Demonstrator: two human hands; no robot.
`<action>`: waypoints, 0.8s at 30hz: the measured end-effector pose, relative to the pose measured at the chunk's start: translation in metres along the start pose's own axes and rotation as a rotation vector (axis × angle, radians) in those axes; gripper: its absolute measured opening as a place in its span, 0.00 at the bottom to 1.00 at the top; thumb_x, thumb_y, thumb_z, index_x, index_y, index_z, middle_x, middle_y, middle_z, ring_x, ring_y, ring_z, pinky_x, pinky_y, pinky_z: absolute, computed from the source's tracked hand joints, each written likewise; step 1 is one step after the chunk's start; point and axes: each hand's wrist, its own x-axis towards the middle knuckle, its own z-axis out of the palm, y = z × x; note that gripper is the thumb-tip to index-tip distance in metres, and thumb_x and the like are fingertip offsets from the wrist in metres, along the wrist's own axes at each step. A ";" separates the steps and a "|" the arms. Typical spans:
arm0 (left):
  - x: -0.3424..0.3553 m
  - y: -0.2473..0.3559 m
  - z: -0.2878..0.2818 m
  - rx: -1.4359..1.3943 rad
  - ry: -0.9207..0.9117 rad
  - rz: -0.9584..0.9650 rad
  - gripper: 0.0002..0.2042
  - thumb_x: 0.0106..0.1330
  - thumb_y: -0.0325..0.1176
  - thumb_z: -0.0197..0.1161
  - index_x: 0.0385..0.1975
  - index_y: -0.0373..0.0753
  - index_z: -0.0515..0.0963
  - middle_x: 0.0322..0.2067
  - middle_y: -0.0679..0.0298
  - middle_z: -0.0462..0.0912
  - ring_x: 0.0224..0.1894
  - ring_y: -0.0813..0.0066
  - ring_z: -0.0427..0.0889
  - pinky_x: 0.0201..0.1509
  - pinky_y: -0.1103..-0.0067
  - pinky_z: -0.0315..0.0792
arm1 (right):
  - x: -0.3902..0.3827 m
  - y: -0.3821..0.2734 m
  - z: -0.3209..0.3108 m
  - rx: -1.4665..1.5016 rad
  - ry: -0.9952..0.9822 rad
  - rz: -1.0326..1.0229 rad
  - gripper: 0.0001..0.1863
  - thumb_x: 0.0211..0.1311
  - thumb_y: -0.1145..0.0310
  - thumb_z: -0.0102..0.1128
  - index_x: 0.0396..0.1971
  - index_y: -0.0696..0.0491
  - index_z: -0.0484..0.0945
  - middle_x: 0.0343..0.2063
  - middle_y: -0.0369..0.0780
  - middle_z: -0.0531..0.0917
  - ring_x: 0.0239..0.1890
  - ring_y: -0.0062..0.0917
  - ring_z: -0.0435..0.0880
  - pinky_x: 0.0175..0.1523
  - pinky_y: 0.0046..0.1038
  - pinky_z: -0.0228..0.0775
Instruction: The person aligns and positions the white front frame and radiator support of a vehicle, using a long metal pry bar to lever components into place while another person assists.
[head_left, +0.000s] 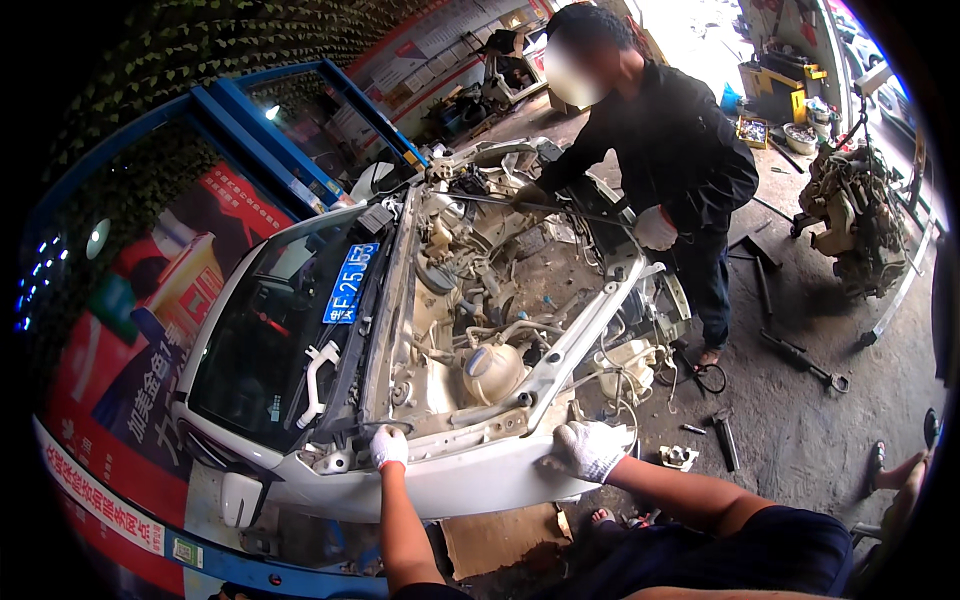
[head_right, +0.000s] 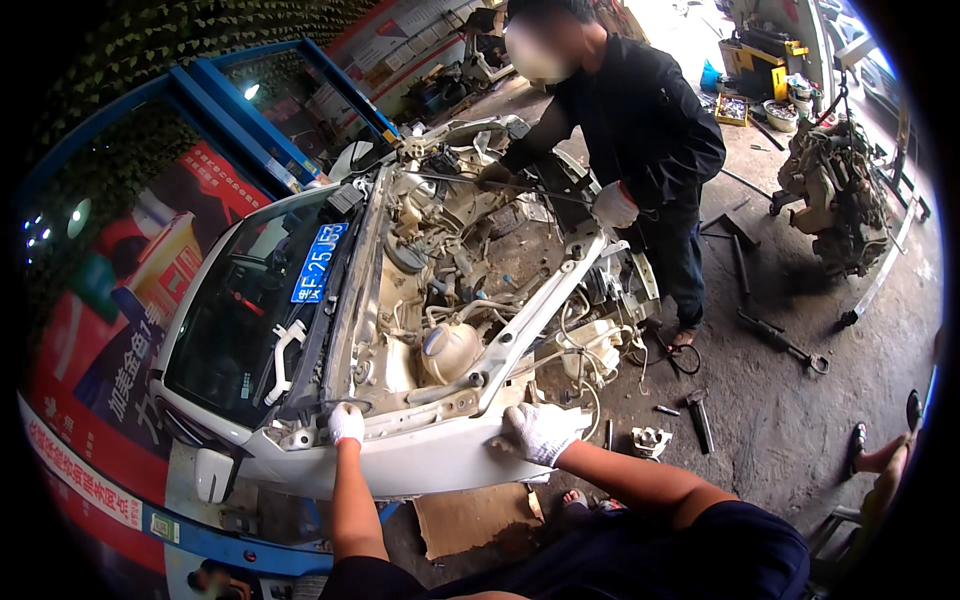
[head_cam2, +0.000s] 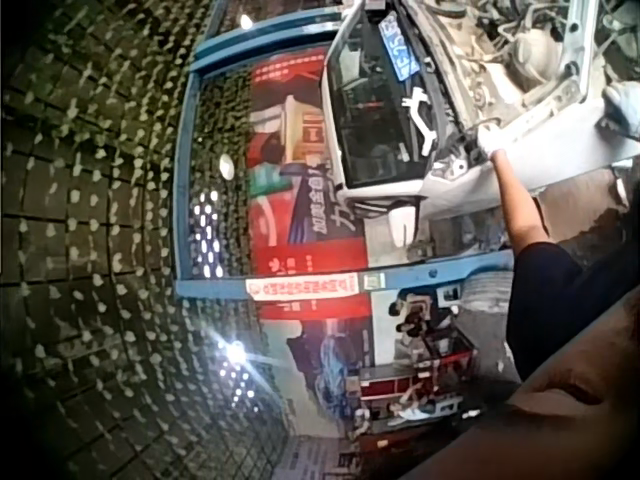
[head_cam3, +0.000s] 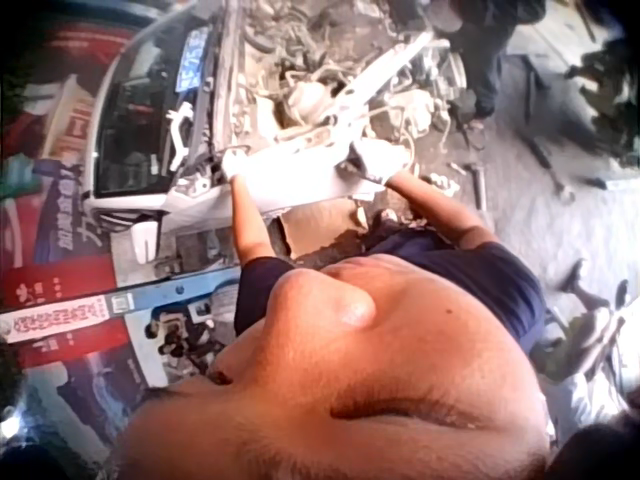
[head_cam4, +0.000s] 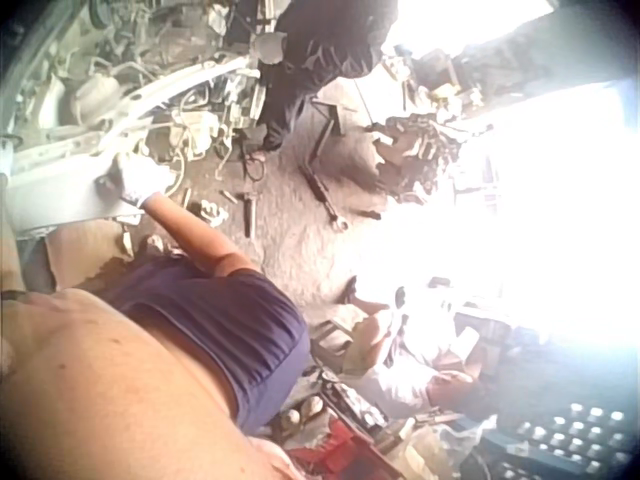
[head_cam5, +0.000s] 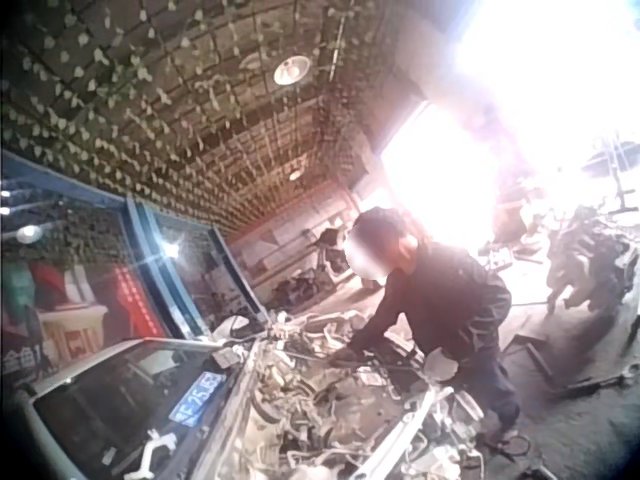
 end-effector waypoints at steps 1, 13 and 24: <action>-0.002 0.000 0.000 -0.001 0.000 0.001 0.11 0.59 0.37 0.58 0.32 0.37 0.82 0.35 0.47 0.85 0.40 0.48 0.84 0.46 0.62 0.76 | -0.001 0.001 0.001 0.003 0.000 0.002 0.30 0.60 0.38 0.56 0.40 0.54 0.73 0.32 0.49 0.81 0.34 0.45 0.83 0.37 0.43 0.75; 0.000 -0.003 0.002 -0.035 -0.005 -0.021 0.12 0.61 0.37 0.57 0.33 0.35 0.82 0.35 0.47 0.85 0.41 0.48 0.84 0.46 0.63 0.76 | -0.003 -0.006 -0.006 0.015 0.069 0.019 0.26 0.56 0.43 0.64 0.38 0.53 0.74 0.29 0.47 0.80 0.31 0.44 0.82 0.35 0.44 0.74; -0.004 0.007 -0.002 -0.015 -0.011 -0.019 0.13 0.61 0.37 0.57 0.34 0.33 0.82 0.35 0.46 0.85 0.41 0.48 0.84 0.47 0.64 0.76 | -0.002 0.000 0.000 0.012 0.024 0.014 0.31 0.60 0.37 0.56 0.40 0.55 0.73 0.32 0.50 0.81 0.32 0.46 0.83 0.36 0.44 0.75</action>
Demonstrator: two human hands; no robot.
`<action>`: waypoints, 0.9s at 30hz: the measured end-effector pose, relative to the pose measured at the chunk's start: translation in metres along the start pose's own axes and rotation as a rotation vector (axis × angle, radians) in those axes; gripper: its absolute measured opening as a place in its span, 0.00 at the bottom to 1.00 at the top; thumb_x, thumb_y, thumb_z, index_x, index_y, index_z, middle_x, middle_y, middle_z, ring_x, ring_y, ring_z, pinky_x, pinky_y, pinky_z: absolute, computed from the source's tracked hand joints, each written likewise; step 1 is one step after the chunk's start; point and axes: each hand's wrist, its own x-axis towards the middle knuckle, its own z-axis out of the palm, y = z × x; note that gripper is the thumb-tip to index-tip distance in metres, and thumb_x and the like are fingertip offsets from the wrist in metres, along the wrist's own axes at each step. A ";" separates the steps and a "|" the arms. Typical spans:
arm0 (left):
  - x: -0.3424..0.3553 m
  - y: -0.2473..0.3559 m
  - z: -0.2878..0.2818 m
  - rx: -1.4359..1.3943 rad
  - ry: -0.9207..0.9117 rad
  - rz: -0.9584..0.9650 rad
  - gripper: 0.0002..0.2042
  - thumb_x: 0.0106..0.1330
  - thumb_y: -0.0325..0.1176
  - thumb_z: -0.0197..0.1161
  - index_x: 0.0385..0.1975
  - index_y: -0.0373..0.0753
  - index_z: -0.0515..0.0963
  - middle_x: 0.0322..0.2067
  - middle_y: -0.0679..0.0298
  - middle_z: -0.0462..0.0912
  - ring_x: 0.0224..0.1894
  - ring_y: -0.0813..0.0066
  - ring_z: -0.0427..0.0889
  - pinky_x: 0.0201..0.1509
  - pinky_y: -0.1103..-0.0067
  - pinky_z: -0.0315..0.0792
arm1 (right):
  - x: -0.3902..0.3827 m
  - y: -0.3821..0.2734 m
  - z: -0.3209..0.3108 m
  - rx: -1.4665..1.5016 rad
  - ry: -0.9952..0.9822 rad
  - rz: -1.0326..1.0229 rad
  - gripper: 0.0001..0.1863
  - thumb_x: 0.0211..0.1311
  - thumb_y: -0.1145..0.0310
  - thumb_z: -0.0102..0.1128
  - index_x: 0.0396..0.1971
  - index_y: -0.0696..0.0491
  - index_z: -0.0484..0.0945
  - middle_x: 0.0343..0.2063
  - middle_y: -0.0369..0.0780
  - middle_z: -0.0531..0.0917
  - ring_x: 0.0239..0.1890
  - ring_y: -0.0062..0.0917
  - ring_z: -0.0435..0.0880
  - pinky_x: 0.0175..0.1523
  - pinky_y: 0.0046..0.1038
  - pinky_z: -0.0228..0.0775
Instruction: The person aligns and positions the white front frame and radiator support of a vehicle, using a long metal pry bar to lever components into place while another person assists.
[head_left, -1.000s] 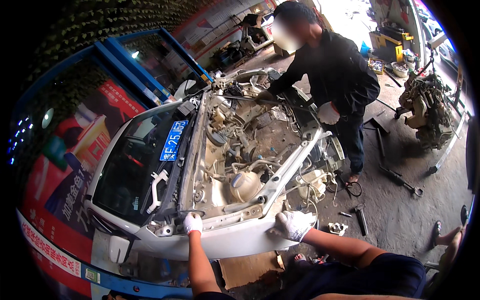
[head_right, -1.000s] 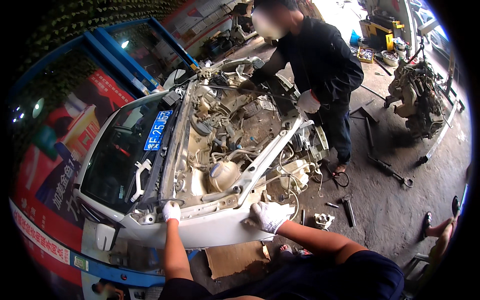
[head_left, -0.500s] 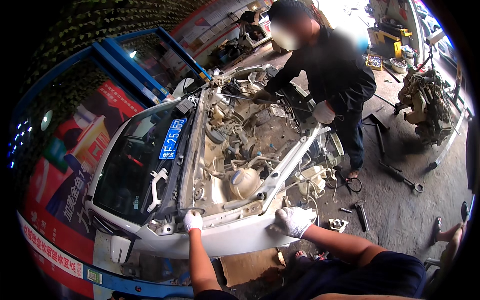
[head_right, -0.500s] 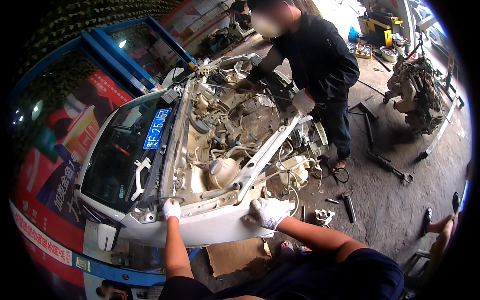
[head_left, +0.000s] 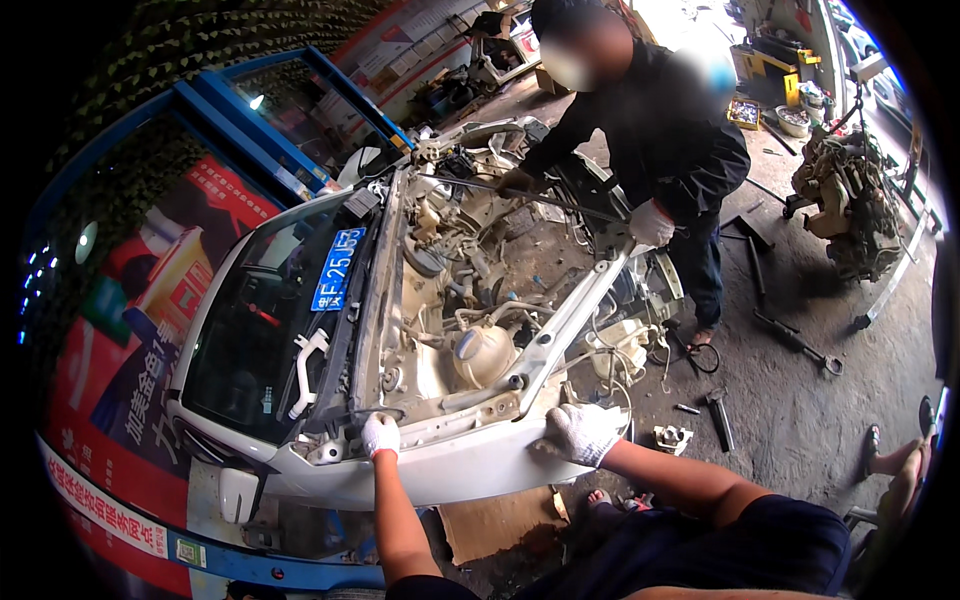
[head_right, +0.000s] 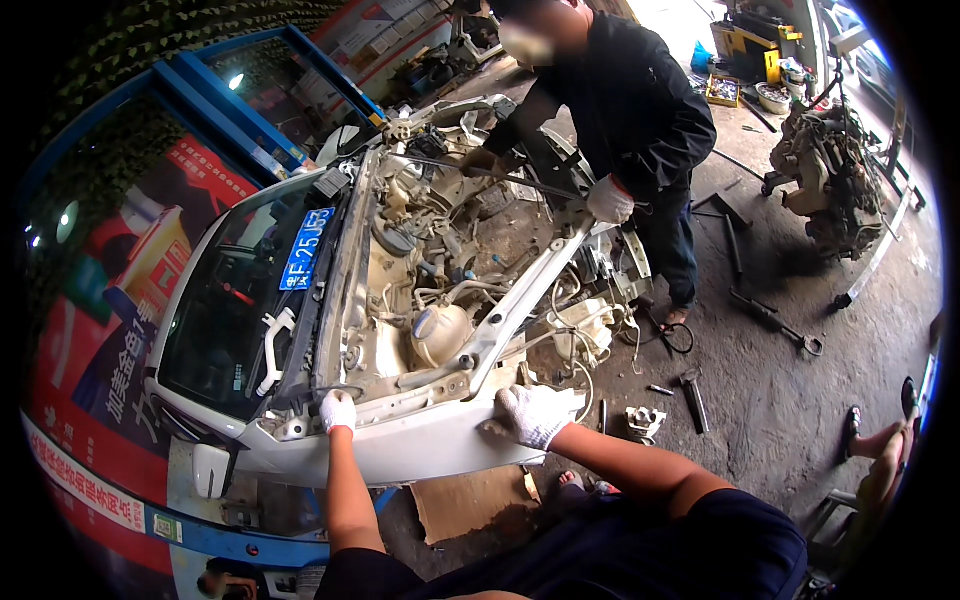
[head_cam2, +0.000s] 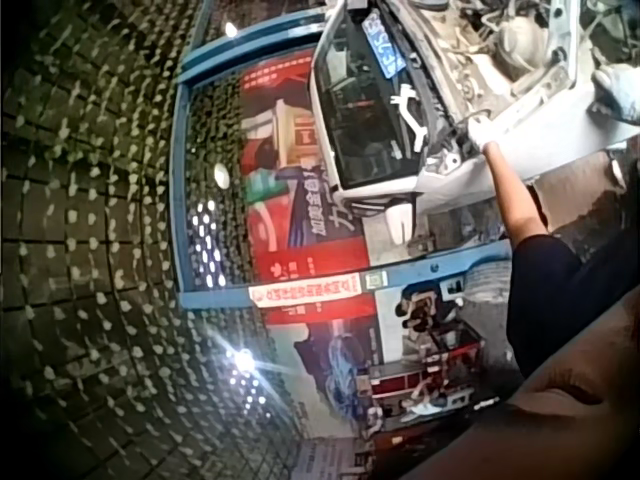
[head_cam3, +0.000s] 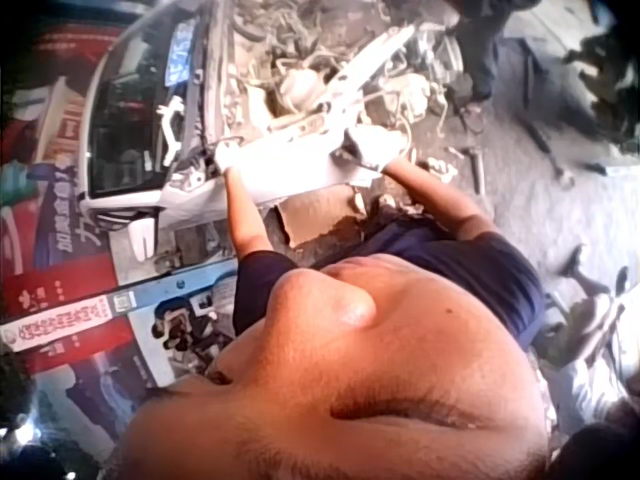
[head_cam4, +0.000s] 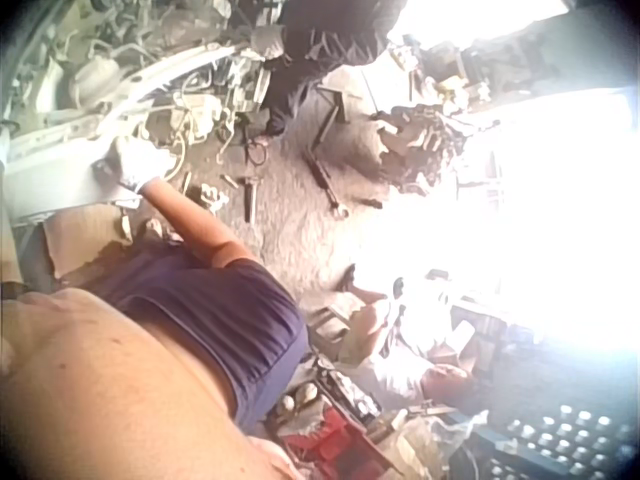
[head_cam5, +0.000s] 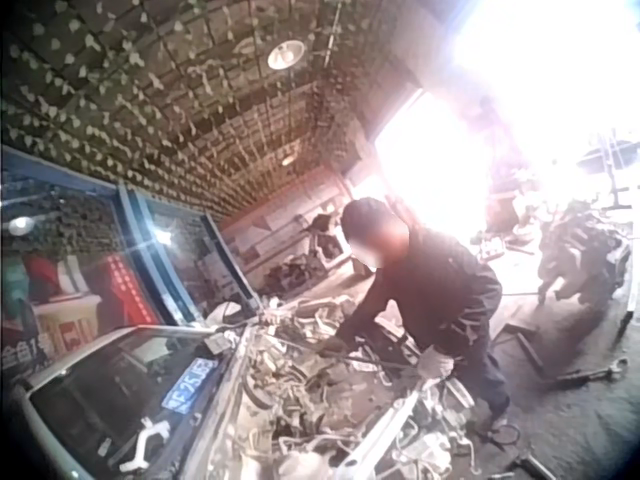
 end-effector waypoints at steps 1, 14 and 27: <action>0.001 -0.002 0.000 0.001 0.001 0.003 0.13 0.62 0.37 0.57 0.34 0.33 0.82 0.35 0.46 0.85 0.41 0.48 0.84 0.47 0.64 0.76 | 0.000 -0.001 0.000 0.001 -0.003 0.002 0.31 0.60 0.37 0.56 0.40 0.55 0.74 0.32 0.50 0.81 0.32 0.46 0.82 0.36 0.44 0.75; 0.003 -0.005 0.002 0.015 -0.011 -0.002 0.13 0.62 0.39 0.57 0.35 0.36 0.82 0.36 0.46 0.85 0.42 0.47 0.84 0.47 0.62 0.76 | 0.001 0.000 0.001 0.015 -0.034 0.021 0.30 0.59 0.38 0.56 0.38 0.54 0.73 0.32 0.50 0.81 0.32 0.47 0.82 0.36 0.45 0.74; 0.005 -0.008 0.006 -0.001 -0.007 0.022 0.13 0.62 0.38 0.56 0.35 0.35 0.82 0.36 0.46 0.84 0.42 0.47 0.84 0.47 0.63 0.76 | 0.001 -0.001 -0.001 -0.001 0.007 0.009 0.28 0.59 0.41 0.59 0.38 0.54 0.73 0.31 0.49 0.80 0.33 0.45 0.82 0.37 0.44 0.74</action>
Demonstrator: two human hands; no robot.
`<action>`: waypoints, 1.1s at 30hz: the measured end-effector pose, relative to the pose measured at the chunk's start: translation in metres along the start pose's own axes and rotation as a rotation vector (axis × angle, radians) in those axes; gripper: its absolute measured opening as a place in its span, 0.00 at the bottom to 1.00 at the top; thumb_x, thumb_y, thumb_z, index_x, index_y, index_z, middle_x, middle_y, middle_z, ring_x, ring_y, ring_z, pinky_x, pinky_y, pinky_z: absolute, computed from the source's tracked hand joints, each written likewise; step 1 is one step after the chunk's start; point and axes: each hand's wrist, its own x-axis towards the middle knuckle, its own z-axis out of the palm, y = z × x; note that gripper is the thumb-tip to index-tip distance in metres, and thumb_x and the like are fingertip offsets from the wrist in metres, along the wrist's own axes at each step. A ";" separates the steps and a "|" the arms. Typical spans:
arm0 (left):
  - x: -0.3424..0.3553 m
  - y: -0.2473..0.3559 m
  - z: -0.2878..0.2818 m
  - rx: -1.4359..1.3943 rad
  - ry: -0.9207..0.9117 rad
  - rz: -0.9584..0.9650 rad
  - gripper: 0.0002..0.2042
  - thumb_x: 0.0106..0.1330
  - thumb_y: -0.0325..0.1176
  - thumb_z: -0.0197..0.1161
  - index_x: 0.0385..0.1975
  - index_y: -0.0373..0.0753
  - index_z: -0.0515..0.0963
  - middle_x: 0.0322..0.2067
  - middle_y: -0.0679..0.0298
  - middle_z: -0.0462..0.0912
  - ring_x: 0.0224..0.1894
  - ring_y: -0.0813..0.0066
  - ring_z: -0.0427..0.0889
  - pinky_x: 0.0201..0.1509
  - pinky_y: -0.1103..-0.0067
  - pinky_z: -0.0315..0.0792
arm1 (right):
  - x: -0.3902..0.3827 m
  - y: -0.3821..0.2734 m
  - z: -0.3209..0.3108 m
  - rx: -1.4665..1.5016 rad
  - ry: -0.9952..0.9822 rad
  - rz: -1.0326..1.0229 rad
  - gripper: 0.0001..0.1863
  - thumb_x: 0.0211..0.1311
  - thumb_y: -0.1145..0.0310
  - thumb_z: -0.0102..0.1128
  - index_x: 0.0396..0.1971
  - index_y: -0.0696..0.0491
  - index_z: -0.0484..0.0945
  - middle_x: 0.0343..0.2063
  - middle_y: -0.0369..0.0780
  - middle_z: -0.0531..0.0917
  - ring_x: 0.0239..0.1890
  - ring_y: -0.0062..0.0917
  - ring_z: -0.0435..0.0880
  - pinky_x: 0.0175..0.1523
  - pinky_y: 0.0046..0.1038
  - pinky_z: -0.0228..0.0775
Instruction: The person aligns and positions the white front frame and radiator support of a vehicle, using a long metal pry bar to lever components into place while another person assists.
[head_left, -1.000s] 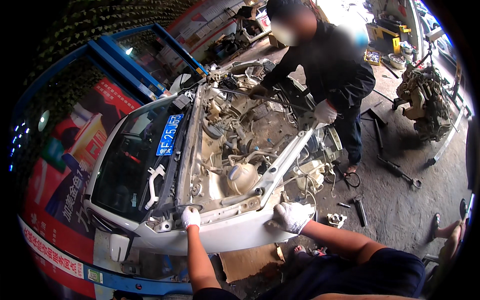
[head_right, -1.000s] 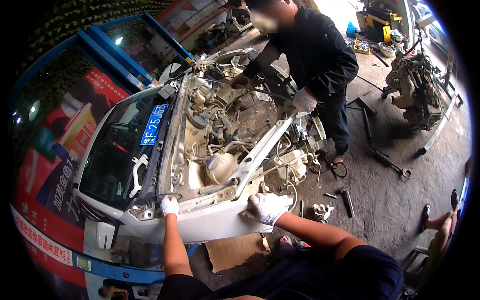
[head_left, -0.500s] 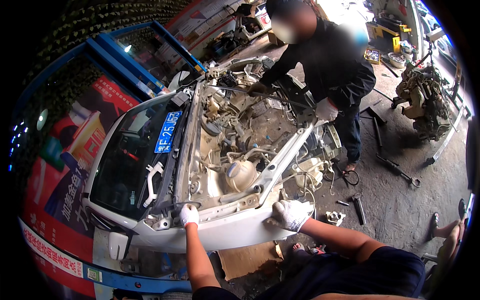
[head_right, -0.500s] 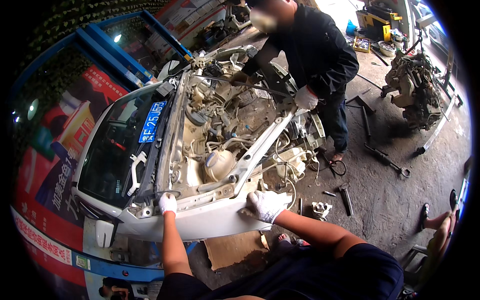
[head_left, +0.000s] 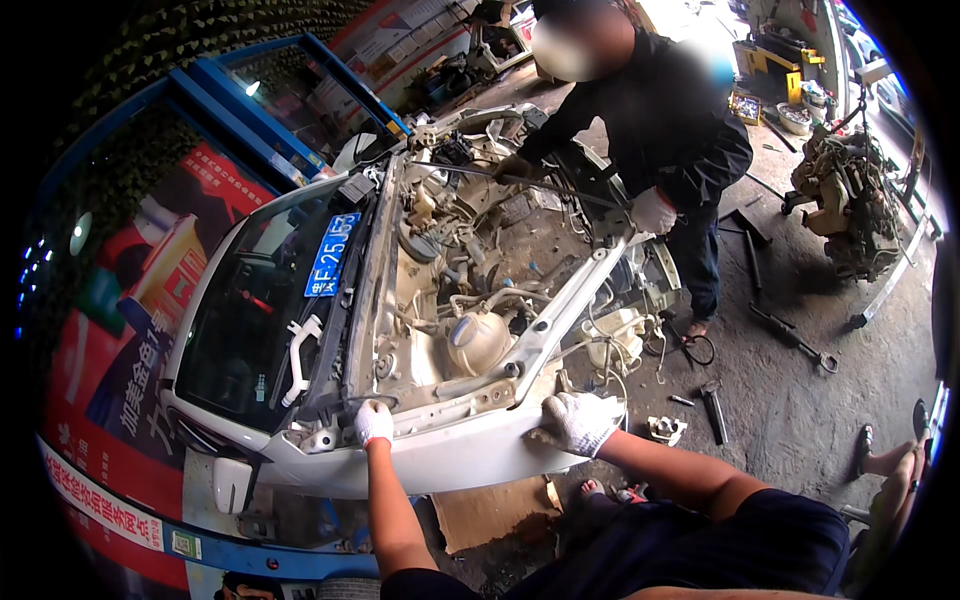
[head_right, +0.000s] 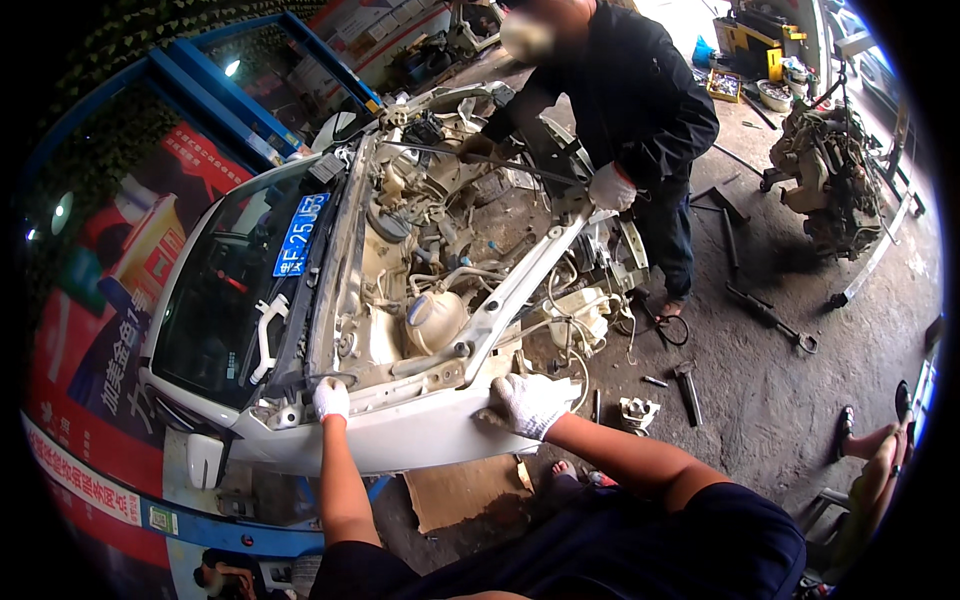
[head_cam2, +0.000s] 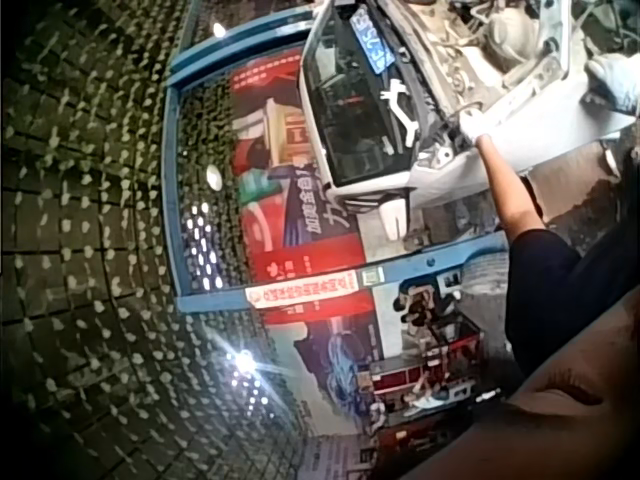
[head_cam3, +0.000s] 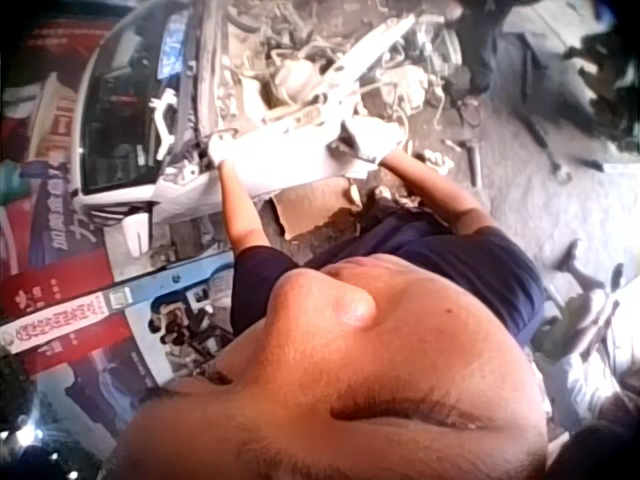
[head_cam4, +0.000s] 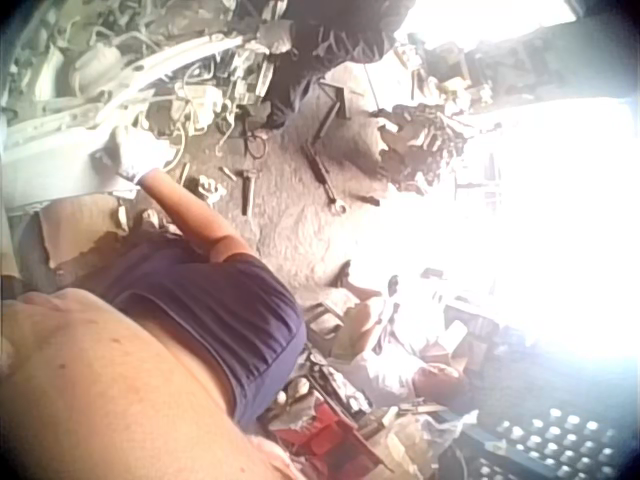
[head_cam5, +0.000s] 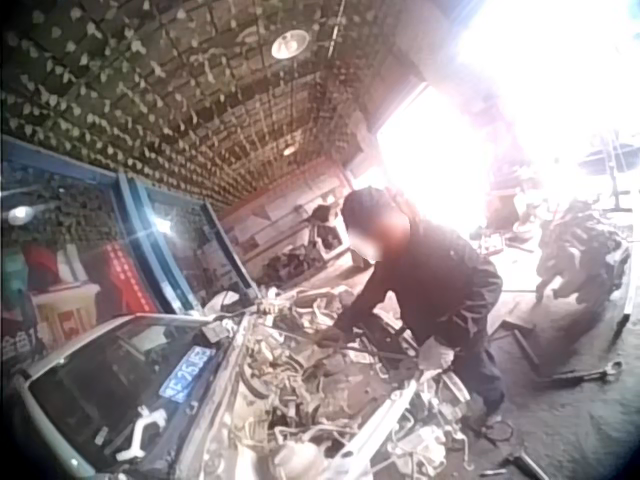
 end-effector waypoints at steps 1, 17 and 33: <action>0.000 0.000 -0.001 0.004 0.002 -0.003 0.13 0.62 0.38 0.56 0.35 0.35 0.82 0.36 0.46 0.84 0.42 0.47 0.84 0.47 0.63 0.76 | 0.000 0.000 0.000 -0.006 -0.001 -0.005 0.28 0.59 0.40 0.59 0.38 0.54 0.73 0.31 0.49 0.80 0.33 0.45 0.82 0.36 0.44 0.74; 0.001 -0.004 -0.001 0.006 -0.003 -0.006 0.14 0.63 0.38 0.56 0.36 0.35 0.82 0.37 0.46 0.85 0.43 0.48 0.84 0.48 0.63 0.76 | 0.001 -0.005 -0.006 0.029 -0.002 -0.004 0.27 0.60 0.41 0.59 0.38 0.54 0.73 0.30 0.49 0.80 0.32 0.45 0.82 0.36 0.44 0.74; 0.001 -0.004 -0.001 0.015 -0.014 -0.019 0.13 0.62 0.38 0.56 0.35 0.35 0.82 0.37 0.47 0.85 0.43 0.48 0.84 0.49 0.63 0.76 | 0.001 -0.003 -0.004 0.041 -0.026 0.014 0.29 0.59 0.39 0.58 0.38 0.54 0.73 0.31 0.49 0.80 0.33 0.46 0.82 0.37 0.45 0.74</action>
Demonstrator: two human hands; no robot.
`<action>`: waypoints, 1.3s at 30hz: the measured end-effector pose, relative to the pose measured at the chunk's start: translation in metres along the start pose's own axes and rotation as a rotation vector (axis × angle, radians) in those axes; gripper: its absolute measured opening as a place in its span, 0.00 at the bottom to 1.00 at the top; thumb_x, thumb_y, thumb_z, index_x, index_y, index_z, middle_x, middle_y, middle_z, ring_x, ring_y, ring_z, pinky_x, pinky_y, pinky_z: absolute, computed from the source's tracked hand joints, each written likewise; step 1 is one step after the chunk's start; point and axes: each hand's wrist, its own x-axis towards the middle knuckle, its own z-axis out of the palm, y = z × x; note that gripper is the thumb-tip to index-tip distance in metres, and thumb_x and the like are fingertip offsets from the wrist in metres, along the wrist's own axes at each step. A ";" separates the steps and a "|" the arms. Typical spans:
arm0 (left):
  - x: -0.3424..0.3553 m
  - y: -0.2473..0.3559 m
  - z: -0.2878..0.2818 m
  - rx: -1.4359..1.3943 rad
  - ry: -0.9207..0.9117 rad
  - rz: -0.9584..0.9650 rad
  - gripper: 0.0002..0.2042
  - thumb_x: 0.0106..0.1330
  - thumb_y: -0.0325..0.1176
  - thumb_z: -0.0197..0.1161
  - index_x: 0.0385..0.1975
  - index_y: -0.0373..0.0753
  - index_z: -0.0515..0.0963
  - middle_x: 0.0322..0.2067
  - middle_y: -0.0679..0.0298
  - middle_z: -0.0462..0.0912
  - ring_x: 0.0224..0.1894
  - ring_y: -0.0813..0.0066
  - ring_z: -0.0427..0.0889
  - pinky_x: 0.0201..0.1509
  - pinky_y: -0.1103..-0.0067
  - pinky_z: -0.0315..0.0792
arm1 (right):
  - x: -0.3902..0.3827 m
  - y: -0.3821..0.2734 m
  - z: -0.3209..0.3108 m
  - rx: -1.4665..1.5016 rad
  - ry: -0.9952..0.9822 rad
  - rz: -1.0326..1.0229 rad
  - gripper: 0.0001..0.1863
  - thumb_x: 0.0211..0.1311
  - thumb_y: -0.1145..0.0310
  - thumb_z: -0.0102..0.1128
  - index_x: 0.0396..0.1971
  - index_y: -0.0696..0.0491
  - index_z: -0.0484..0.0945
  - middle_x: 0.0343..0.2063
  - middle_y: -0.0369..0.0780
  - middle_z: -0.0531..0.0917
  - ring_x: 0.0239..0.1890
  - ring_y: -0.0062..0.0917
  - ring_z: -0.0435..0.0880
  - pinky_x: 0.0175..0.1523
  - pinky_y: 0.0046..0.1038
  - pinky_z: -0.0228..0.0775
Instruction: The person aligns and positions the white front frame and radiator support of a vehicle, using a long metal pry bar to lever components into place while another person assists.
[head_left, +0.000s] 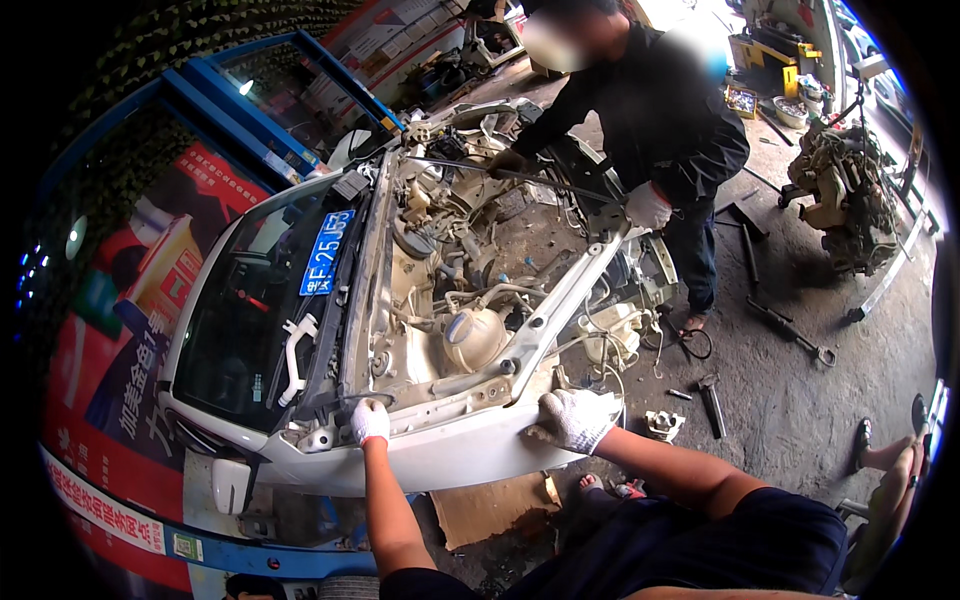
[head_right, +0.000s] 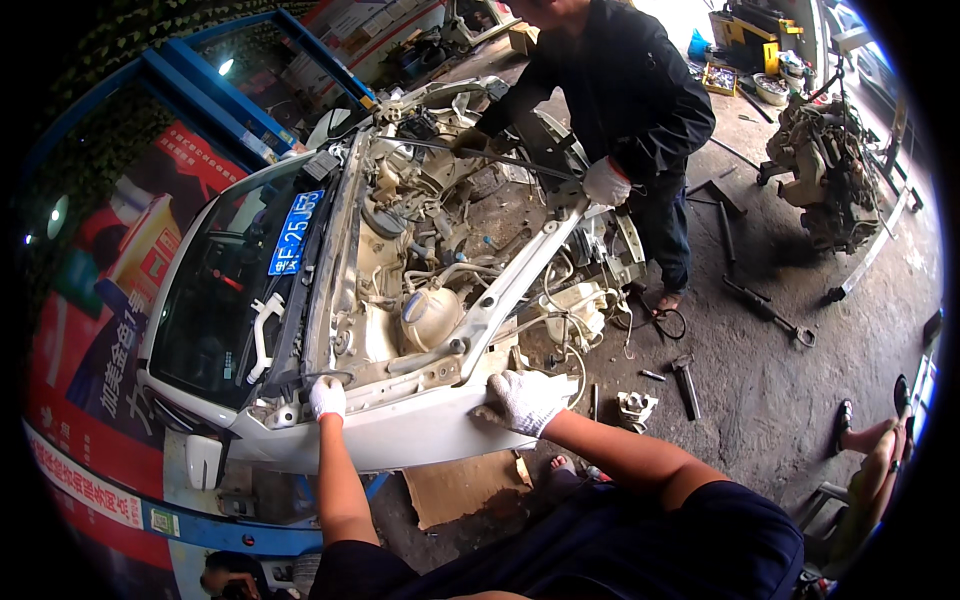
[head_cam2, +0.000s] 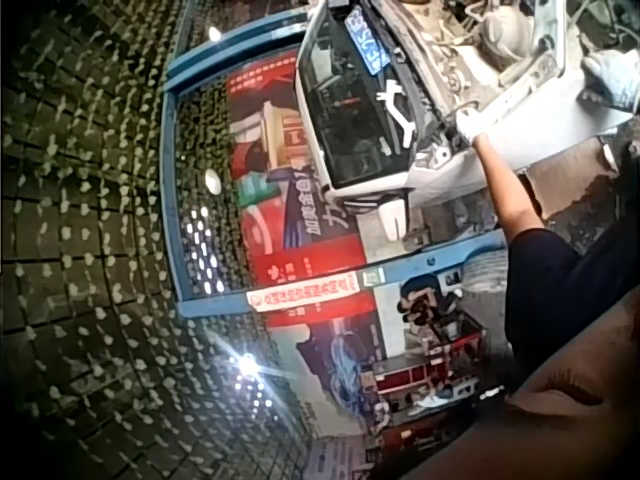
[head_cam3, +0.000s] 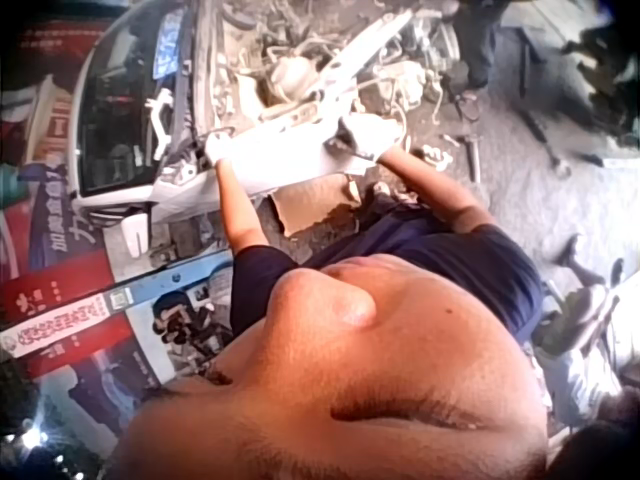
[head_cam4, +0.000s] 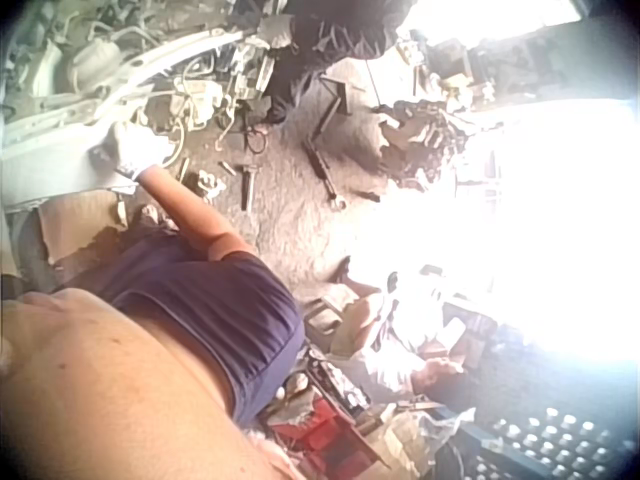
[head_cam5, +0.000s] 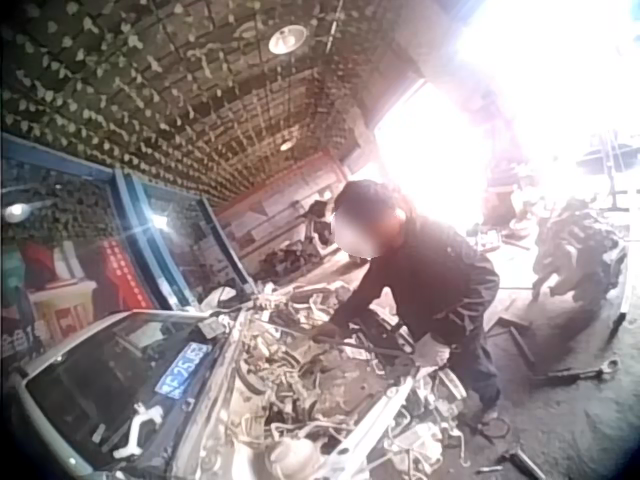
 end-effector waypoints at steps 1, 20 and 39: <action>0.000 0.000 0.000 -0.002 0.001 -0.003 0.13 0.62 0.38 0.56 0.35 0.35 0.82 0.37 0.47 0.85 0.43 0.48 0.84 0.49 0.63 0.76 | 0.000 0.000 0.001 0.000 -0.007 0.002 0.29 0.59 0.39 0.58 0.39 0.54 0.73 0.32 0.49 0.80 0.33 0.46 0.82 0.37 0.45 0.74; -0.001 0.002 0.000 -0.023 -0.010 -0.001 0.12 0.63 0.35 0.57 0.35 0.33 0.81 0.34 0.47 0.85 0.40 0.50 0.84 0.47 0.66 0.75 | -0.002 0.000 -0.003 0.005 0.027 -0.005 0.29 0.59 0.39 0.58 0.36 0.55 0.72 0.29 0.50 0.80 0.30 0.46 0.81 0.34 0.45 0.73; 0.000 0.000 -0.002 0.008 0.000 0.023 0.13 0.63 0.38 0.56 0.36 0.35 0.82 0.36 0.47 0.85 0.42 0.49 0.84 0.47 0.64 0.76 | 0.000 0.000 0.001 -0.004 0.052 0.013 0.26 0.53 0.43 0.66 0.36 0.52 0.75 0.28 0.48 0.80 0.31 0.45 0.82 0.35 0.45 0.73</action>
